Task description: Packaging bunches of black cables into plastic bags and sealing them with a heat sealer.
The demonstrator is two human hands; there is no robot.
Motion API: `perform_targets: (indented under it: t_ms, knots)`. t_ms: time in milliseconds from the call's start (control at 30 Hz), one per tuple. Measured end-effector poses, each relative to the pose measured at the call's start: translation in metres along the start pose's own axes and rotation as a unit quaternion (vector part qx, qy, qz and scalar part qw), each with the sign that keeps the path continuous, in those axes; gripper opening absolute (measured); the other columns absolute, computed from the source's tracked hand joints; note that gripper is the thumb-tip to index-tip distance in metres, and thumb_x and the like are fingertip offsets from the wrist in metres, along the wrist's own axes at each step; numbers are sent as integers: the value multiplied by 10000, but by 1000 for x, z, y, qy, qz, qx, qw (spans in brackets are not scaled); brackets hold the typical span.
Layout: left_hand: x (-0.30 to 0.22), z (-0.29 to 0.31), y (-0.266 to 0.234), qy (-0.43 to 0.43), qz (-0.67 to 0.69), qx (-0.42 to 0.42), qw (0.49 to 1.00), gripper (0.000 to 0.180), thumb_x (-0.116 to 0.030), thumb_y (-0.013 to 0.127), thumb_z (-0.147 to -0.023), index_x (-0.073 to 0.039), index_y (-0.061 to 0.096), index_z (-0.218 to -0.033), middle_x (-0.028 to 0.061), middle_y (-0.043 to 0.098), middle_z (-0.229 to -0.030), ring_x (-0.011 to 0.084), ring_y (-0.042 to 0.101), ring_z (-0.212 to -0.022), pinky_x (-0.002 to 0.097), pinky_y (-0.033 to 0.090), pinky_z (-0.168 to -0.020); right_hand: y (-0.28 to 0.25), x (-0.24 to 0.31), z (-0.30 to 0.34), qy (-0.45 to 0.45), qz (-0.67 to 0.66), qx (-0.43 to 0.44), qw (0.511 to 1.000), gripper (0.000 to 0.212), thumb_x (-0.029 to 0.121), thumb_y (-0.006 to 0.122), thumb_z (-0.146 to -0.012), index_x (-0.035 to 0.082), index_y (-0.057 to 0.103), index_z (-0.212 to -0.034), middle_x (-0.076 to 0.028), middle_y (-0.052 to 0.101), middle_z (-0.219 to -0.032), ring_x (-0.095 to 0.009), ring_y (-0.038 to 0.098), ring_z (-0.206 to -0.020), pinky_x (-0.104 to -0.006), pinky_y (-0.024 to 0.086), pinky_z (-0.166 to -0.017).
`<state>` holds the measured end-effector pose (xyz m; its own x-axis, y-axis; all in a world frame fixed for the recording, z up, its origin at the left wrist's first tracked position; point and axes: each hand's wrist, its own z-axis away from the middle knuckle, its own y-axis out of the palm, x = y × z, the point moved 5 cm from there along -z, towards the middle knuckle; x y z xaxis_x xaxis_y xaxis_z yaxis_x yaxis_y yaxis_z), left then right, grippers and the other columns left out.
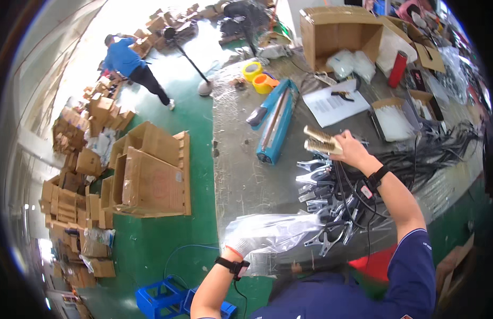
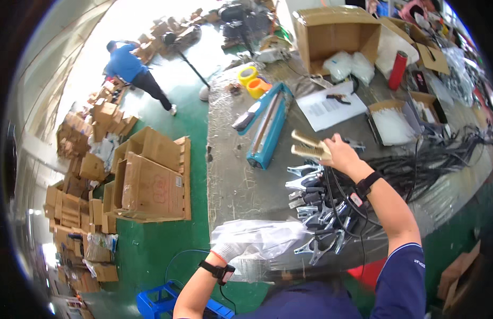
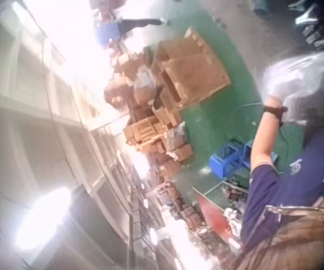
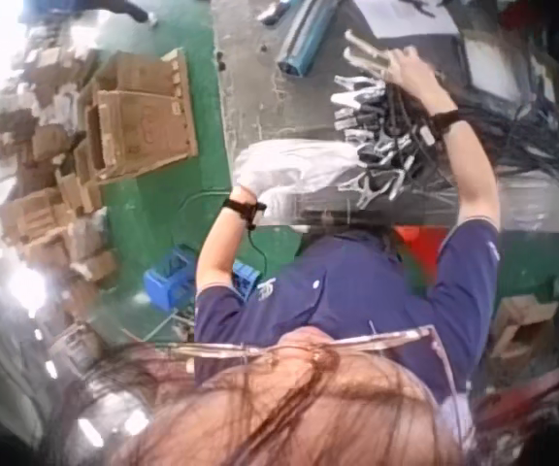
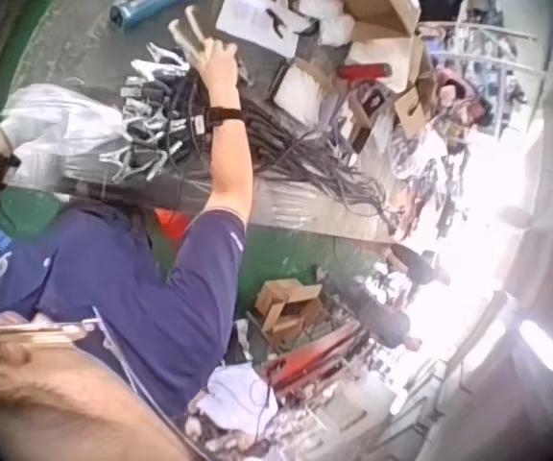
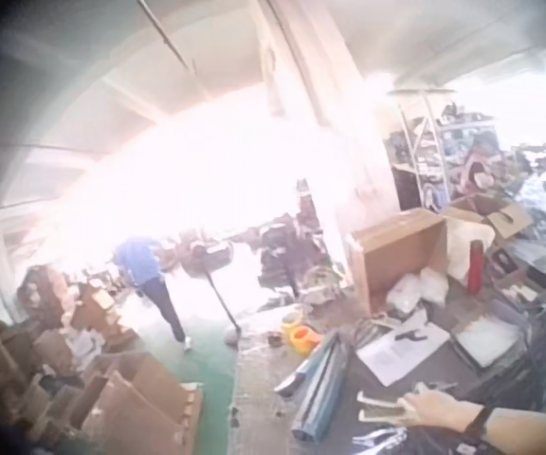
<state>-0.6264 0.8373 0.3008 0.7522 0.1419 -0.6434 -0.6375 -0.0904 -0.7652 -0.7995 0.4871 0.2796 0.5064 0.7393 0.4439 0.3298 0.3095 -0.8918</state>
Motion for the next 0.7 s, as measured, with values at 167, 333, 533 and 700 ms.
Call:
perform_targets:
  t_ms: [167, 333, 533, 700]
  knots:
    - [43, 7, 9, 2, -196, 195, 961, 329, -387, 634, -838, -184, 708, -1086, 88, 696, -1038, 302, 660, -951, 382, 528, -812, -14, 68, 34, -38, -89, -34, 995, 644, 306, 758, -773, 13, 465, -1266, -234, 524, -1103, -425, 552, -1029, -463, 470, -901]
    - [138, 51, 55, 32, -144, 257, 955, 364, -362, 619, -843, -167, 693, -1142, 89, 694, -1101, 293, 657, -963, 389, 518, -812, 61, 135, 69, 80, -182, 99, 975, 567, 151, 682, -771, -25, 446, -1256, -263, 570, -1148, -414, 563, -1080, -437, 457, -936]
    - [190, 42, 75, 10, 108, 182, 977, 364, -376, 589, -873, -119, 695, -1107, 119, 703, -1054, 310, 664, -908, 411, 522, -770, 102, 176, 107, 204, -204, 92, 953, 652, 246, 724, -807, -45, 397, -1290, -280, 599, -1115, -420, 588, -1068, -426, 470, -916]
    - [113, -11, 3, -21, 62, 299, 952, 298, -277, 529, -952, -121, 664, -1167, 121, 687, -1113, 268, 652, -1002, 373, 504, -863, 156, 243, 136, 130, -266, 113, 948, 1121, 560, 853, -627, -106, 336, -1366, -257, 467, -1313, -384, 468, -1243, -397, 369, -1075]
